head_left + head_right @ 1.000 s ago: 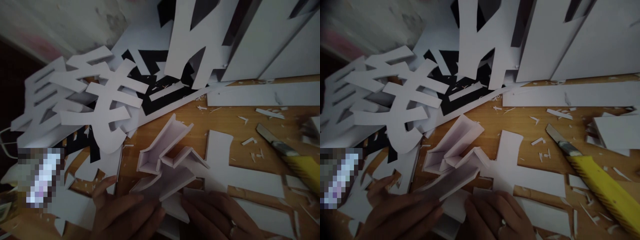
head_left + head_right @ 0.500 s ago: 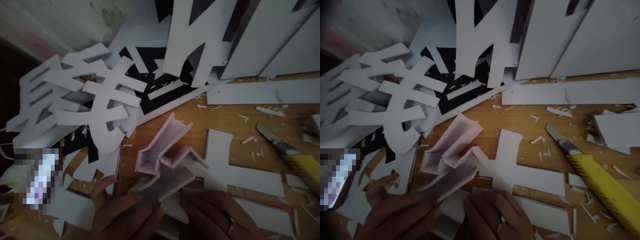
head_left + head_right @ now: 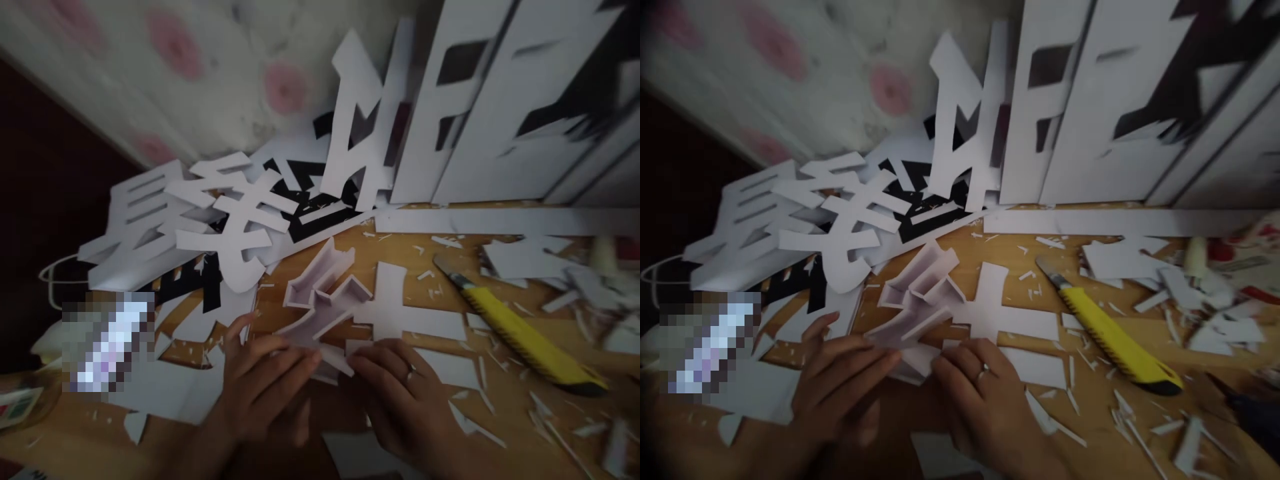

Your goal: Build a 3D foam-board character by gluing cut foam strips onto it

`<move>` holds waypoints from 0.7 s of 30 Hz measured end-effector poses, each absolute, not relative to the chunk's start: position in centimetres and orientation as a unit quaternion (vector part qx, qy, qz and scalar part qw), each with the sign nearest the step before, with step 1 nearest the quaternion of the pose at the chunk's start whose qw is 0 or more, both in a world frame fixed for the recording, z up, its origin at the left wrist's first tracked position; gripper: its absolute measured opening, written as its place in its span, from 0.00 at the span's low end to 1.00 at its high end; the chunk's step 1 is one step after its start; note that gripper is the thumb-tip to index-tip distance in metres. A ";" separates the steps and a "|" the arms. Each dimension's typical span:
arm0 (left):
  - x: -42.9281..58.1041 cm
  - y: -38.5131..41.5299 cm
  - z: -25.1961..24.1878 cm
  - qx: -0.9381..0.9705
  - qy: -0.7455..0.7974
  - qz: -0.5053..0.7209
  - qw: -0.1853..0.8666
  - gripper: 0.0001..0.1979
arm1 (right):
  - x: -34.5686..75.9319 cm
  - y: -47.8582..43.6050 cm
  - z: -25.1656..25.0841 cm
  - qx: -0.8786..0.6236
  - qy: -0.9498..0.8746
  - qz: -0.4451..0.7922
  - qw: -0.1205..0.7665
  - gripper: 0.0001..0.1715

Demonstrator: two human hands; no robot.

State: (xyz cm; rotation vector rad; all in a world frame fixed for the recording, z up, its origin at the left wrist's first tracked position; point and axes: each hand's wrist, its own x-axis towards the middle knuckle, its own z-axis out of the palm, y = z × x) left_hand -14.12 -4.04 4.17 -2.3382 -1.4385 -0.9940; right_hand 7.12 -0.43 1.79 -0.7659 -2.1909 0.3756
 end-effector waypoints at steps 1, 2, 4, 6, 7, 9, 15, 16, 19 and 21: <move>-14.1 -3.8 4.2 -0.794 -0.467 -0.372 0.119 0.15 | 7.1 -0.4 1.9 -0.299 -0.859 0.144 0.391 0.19; -14.1 -3.7 4.3 -0.790 -0.445 -0.403 0.125 0.14 | 7.1 -0.5 2.1 -0.298 -0.857 0.143 0.396 0.18; -13.9 -3.5 4.3 -0.797 -0.421 -0.413 0.132 0.14 | 7.2 -0.8 2.3 -0.305 -0.850 0.146 0.403 0.15; -13.7 -3.7 4.2 -0.801 -0.417 -0.407 0.136 0.14 | 7.2 -1.2 2.4 -0.332 -0.838 0.137 0.410 0.11; -13.6 -3.8 4.0 -0.802 -0.418 -0.404 0.136 0.15 | 7.4 -1.3 2.5 -0.349 -0.830 0.129 0.414 0.10; -13.2 -4.0 3.7 -0.799 -0.426 -0.404 0.129 0.16 | 7.8 -1.2 2.5 -0.399 -0.795 0.124 0.439 0.07; -12.6 -3.9 3.1 -0.807 -0.401 -0.413 0.133 0.16 | 12.3 3.3 3.6 -0.599 -0.659 0.137 0.434 0.26; -12.6 -3.8 3.2 -0.809 -0.401 -0.409 0.135 0.16 | 13.4 4.4 3.8 -0.630 -0.666 0.105 0.385 0.27; -12.7 -3.9 3.3 -0.816 -0.400 -0.395 0.133 0.15 | 16.7 7.3 4.1 -0.666 -0.681 0.067 0.296 0.27; -12.7 -4.0 3.3 -0.816 -0.394 -0.402 0.131 0.14 | 18.3 8.8 4.1 -0.691 -0.686 0.057 0.220 0.27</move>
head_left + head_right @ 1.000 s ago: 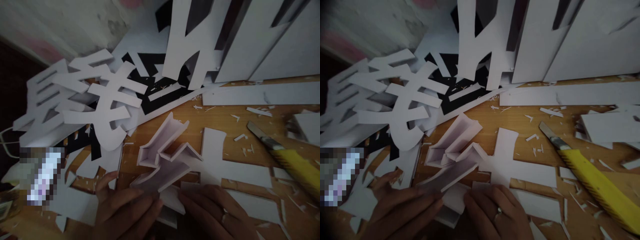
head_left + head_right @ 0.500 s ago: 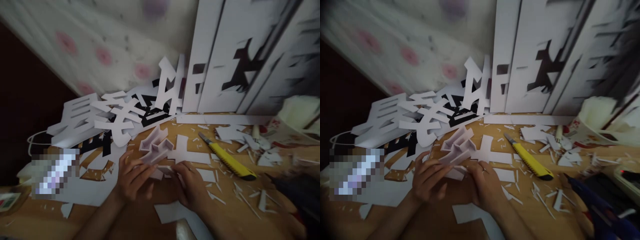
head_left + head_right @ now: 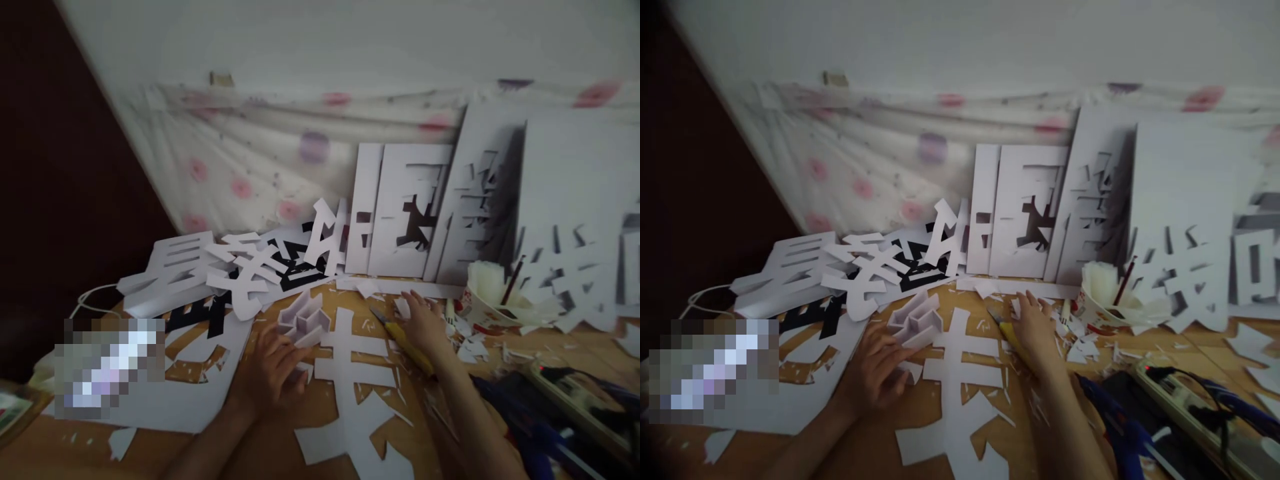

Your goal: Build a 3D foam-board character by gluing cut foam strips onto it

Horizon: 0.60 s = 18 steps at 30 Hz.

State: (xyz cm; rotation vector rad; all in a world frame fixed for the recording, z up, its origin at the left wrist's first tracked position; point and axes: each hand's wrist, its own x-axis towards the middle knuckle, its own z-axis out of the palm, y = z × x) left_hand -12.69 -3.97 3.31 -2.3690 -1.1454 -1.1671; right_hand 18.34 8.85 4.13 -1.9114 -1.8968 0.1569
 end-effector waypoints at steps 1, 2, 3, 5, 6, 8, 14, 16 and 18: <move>-12.7 -4.0 3.3 -0.811 -0.391 -0.414 0.133 0.13 | 18.9 9.5 4.1 -0.697 -0.692 0.056 0.182 0.25; -12.7 -4.0 3.2 -0.804 -0.388 -0.429 0.137 0.12 | 19.3 10.1 4.1 -0.699 -0.697 0.054 0.146 0.25; -12.7 -4.0 3.2 -0.798 -0.386 -0.441 0.141 0.11 | 19.6 10.6 4.1 -0.699 -0.704 0.049 0.116 0.25; -12.9 -4.0 3.2 -0.790 -0.387 -0.452 0.145 0.11 | 19.9 11.4 4.5 -0.693 -0.717 0.030 0.067 0.26; -13.1 -4.1 3.2 -0.786 -0.391 -0.457 0.146 0.11 | 19.9 11.7 4.9 -0.689 -0.723 0.018 0.049 0.26; -13.4 -4.2 3.4 -0.777 -0.404 -0.461 0.143 0.11 | 19.8 11.9 5.9 -0.684 -0.729 -0.005 0.026 0.25; -14.3 -3.9 3.3 -0.734 -0.449 -0.497 0.113 0.12 | 16.0 7.5 9.0 -0.605 -0.785 -0.002 0.132 0.34; -14.4 -3.7 3.1 -0.724 -0.464 -0.504 0.080 0.12 | 13.3 4.8 8.9 -0.485 -0.841 0.073 0.227 0.29; -14.5 -3.6 3.0 -0.720 -0.471 -0.507 0.052 0.12 | 10.5 2.3 8.1 -0.384 -0.878 0.138 0.248 0.14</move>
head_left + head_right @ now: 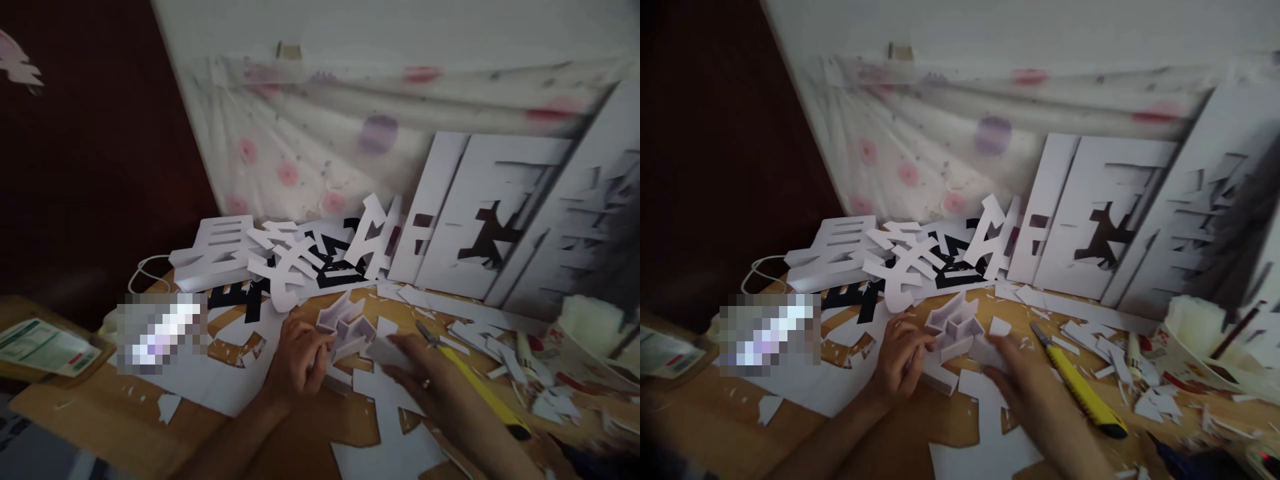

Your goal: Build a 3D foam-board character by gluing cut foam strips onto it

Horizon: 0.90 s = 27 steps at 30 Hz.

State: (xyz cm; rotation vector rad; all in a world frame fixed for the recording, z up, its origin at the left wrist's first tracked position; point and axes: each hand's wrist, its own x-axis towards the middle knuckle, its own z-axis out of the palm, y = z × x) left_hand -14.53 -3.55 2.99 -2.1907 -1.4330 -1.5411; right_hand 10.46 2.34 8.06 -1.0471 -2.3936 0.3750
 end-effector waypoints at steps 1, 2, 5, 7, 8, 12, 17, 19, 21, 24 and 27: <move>-14.6 -3.5 3.0 -0.721 -0.471 -0.507 0.046 0.12 | 9.2 1.4 7.4 -0.350 -0.889 0.151 0.253 0.12; -14.6 -3.3 3.0 -0.721 -0.467 -0.510 0.048 0.12 | 8.2 0.8 6.7 -0.335 -0.893 0.155 0.259 0.14; -14.9 -2.9 3.4 -0.719 -0.464 -0.513 0.072 0.12 | 6.6 0.0 4.3 -0.324 -0.891 0.129 0.289 0.14; -15.1 -2.6 3.8 -0.727 -0.465 -0.500 0.075 0.11 | 6.4 -0.1 3.1 -0.336 -0.883 0.113 0.306 0.13; -15.2 -2.5 4.0 -0.734 -0.464 -0.492 0.070 0.11 | 6.3 -0.1 2.6 -0.341 -0.880 0.111 0.312 0.12; -15.5 -2.3 4.6 -0.758 -0.458 -0.464 0.013 0.10 | 5.8 -0.4 1.9 -0.347 -0.874 0.108 0.322 0.13; -15.6 -2.2 4.7 -0.776 -0.457 -0.431 -0.049 0.05 | 5.3 -0.4 1.6 -0.355 -0.870 0.119 0.321 0.10; -15.6 -2.1 4.7 -0.773 -0.466 -0.424 -0.067 0.07 | 5.5 -0.5 1.2 -0.364 -0.864 0.137 0.319 0.13; -15.6 -2.0 4.6 -0.769 -0.474 -0.421 -0.078 0.08 | 5.8 -0.8 0.8 -0.390 -0.853 0.151 0.312 0.16; -15.7 -2.0 4.6 -0.776 -0.474 -0.407 -0.087 0.09 | 6.2 -1.2 0.7 -0.420 -0.840 0.178 0.293 0.17; -15.8 -2.0 4.6 -0.781 -0.473 -0.398 -0.087 0.11 | 6.4 -1.2 1.0 -0.432 -0.830 0.192 0.296 0.14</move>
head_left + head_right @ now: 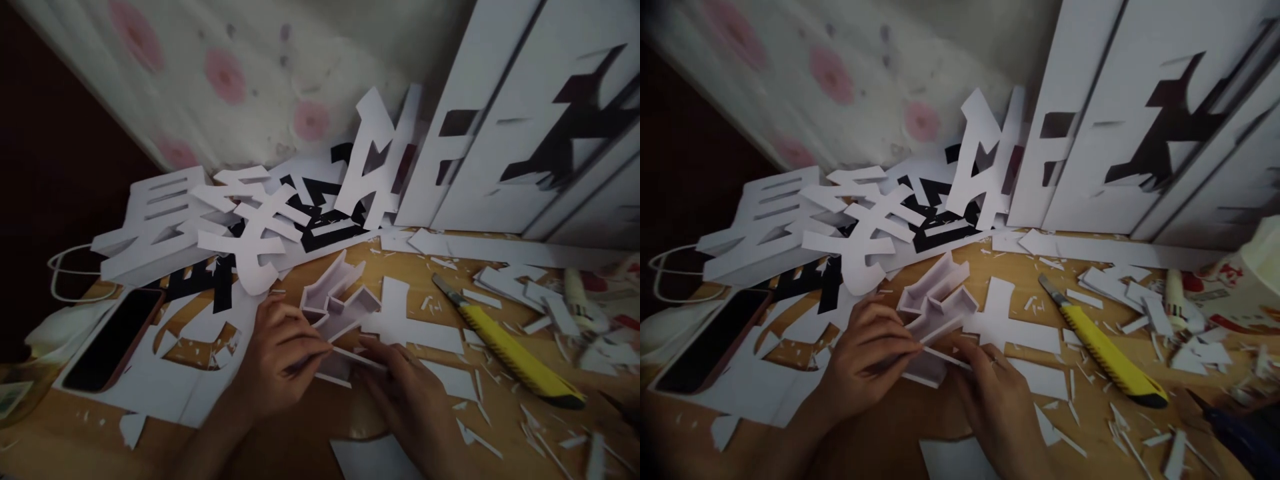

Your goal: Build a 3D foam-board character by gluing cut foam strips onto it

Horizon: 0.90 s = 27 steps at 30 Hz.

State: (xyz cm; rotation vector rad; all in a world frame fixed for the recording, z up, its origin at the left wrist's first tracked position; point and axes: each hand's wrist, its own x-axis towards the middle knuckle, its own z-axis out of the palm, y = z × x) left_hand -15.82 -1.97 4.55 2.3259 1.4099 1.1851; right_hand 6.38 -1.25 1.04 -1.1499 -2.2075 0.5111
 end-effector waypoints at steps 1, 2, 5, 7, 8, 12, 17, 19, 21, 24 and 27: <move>-15.8 -2.0 4.6 0.780 0.473 0.400 0.085 0.10 | 6.5 -1.2 1.2 -0.440 -0.823 0.195 0.301 0.13; -15.8 -2.1 4.7 0.780 0.472 0.403 0.083 0.10 | 6.6 -1.1 1.3 -0.446 -0.818 0.200 0.305 0.13; -15.3 -2.6 5.5 0.780 0.470 0.408 0.067 0.10 | 7.3 -1.1 1.6 -0.451 -0.807 0.228 0.304 0.14; -14.5 -3.1 6.2 0.793 0.464 0.392 0.047 0.13 | 7.8 -1.6 2.0 -0.450 -0.799 0.243 0.317 0.15; -13.9 -3.4 6.6 0.803 0.460 0.377 0.039 0.14 | 8.0 -2.1 2.3 -0.451 -0.791 0.250 0.329 0.14; -11.3 -4.9 7.6 0.822 0.443 0.356 0.045 0.11 | 9.2 -4.8 3.7 -0.467 -0.753 0.246 0.394 0.11; -8.6 -6.8 7.6 0.717 0.488 0.465 0.176 0.07 | 13.5 -4.9 4.1 -0.505 -0.733 0.146 0.431 0.15; -7.7 -7.4 7.6 0.625 0.535 0.514 0.244 0.08 | 15.7 -3.1 3.5 -0.578 -0.712 0.068 0.394 0.19; -6.7 -8.1 7.7 0.535 0.565 0.549 0.304 0.12 | 17.2 -0.9 2.7 -0.668 -0.700 -0.010 0.251 0.24; -5.0 -8.9 8.0 0.412 0.580 0.585 0.390 0.21 | 18.1 1.6 2.2 -0.696 -0.685 -0.021 0.213 0.20; -3.3 -9.3 8.3 0.309 0.570 0.608 0.458 0.28 | 18.0 1.7 3.0 -0.686 -0.689 -0.016 0.233 0.15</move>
